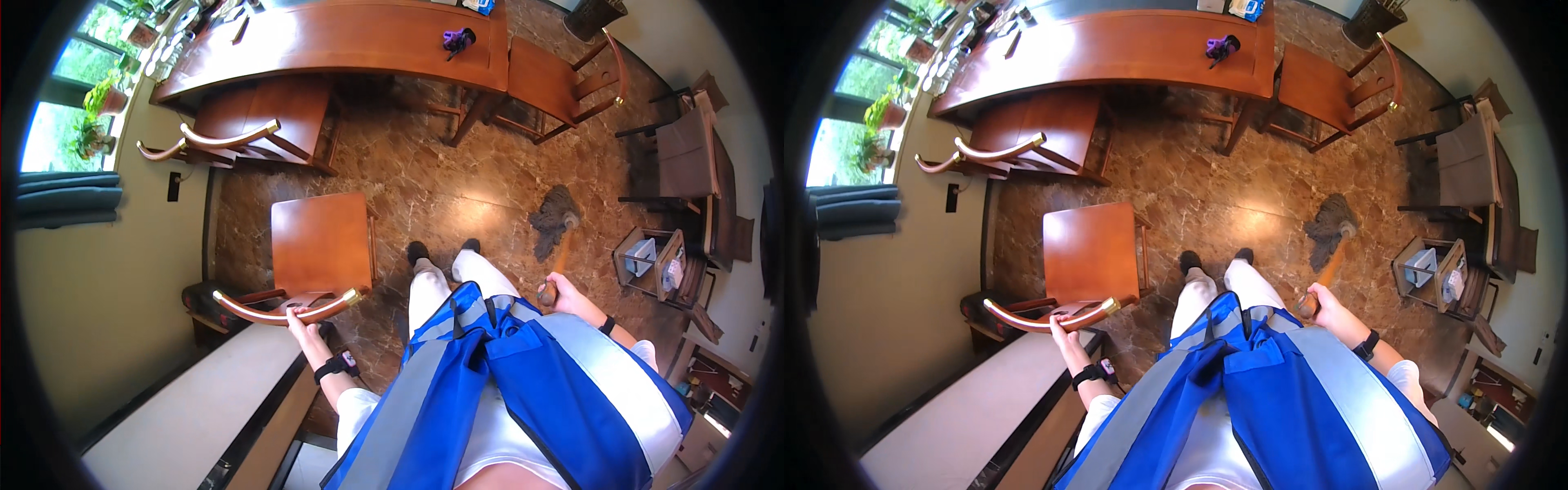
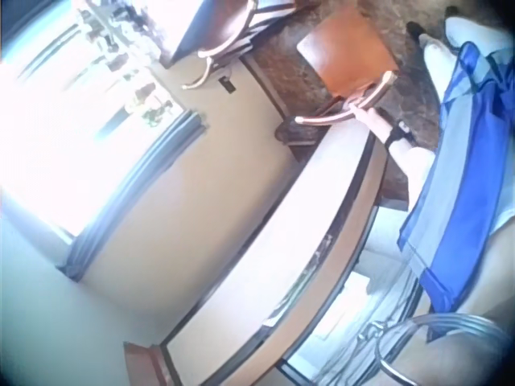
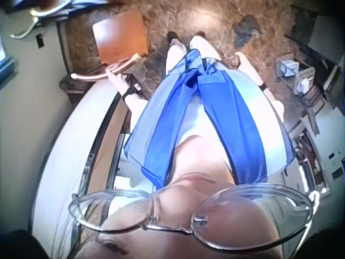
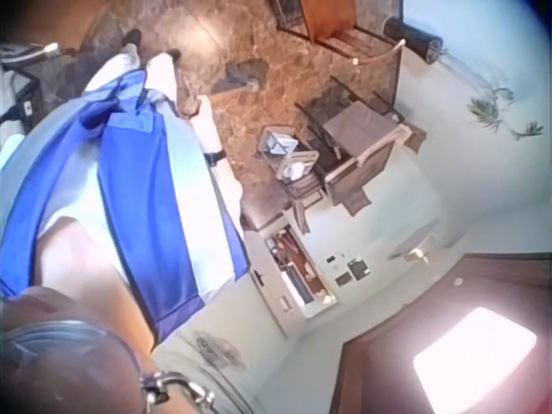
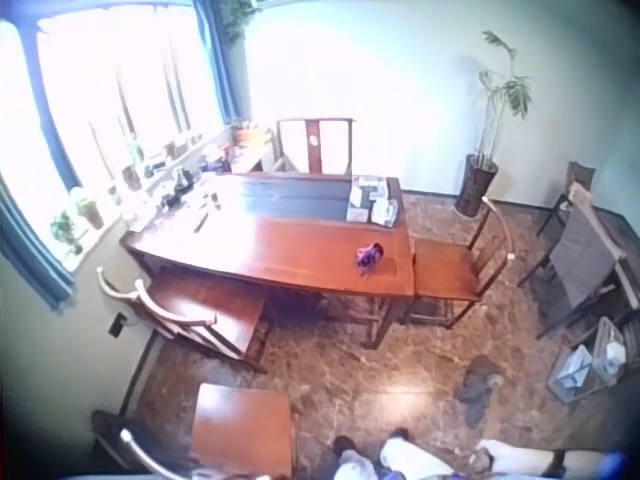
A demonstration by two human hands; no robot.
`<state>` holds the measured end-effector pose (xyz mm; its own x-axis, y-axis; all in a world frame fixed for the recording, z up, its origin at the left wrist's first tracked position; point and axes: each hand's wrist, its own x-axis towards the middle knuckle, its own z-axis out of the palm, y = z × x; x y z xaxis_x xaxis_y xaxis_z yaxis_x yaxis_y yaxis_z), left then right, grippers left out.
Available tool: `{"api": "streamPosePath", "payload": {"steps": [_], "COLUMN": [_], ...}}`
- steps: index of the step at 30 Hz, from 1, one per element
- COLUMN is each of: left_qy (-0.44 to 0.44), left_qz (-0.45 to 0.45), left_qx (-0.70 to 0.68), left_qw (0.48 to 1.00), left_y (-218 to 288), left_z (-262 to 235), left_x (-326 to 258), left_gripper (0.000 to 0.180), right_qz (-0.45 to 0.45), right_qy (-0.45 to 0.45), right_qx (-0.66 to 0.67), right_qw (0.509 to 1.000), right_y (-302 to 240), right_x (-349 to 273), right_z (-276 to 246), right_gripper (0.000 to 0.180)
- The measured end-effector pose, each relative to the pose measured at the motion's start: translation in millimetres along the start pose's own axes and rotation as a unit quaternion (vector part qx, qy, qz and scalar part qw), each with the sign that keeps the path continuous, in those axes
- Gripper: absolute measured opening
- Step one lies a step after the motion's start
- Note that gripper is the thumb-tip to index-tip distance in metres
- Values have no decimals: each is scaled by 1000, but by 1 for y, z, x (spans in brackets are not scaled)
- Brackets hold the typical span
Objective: Mop the floors and wipe down the wooden chairs in a hotel room suite.
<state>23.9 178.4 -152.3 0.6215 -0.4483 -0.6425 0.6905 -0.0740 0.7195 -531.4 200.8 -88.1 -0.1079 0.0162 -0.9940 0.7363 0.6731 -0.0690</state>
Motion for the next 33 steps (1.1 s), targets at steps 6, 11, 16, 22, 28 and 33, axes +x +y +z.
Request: {"api": "streamPosePath", "payload": {"steps": [6, 11, 16, 22, 28, 33], "left_qy": [4, -88, -218, -48, -55, -135], "left_qz": [65, 5, -51, 46, -219, -210], "left_qx": [107, 208, 151, 209, 20, -4], "left_qw": [992, 974, 963, 976, 974, 968], "left_y": [-3, -13, -31, -88, -96, -112], "left_z": [93, 151, 222, 329, 400, 428], "left_x": [29, 18, -15, -39, -33, -38], "left_gripper": [13, 11, 28, 19, 20, 19], "right_qz": [47, 90, 110, 87, 126, 145], "right_qy": [-73, -61, -138, -110, -151, -185], "right_qx": [28, 81, 116, 162, 169, 198], "right_qw": [996, 991, 978, 977, 966, 952], "right_y": [-23, -70, -148, -222, -237, -238], "right_x": [5, -12, -32, -45, -50, -51], "right_z": [15, 28, 47, 50, 32, 25], "right_gripper": [10, 10, 8, 8, 8, 8]}}
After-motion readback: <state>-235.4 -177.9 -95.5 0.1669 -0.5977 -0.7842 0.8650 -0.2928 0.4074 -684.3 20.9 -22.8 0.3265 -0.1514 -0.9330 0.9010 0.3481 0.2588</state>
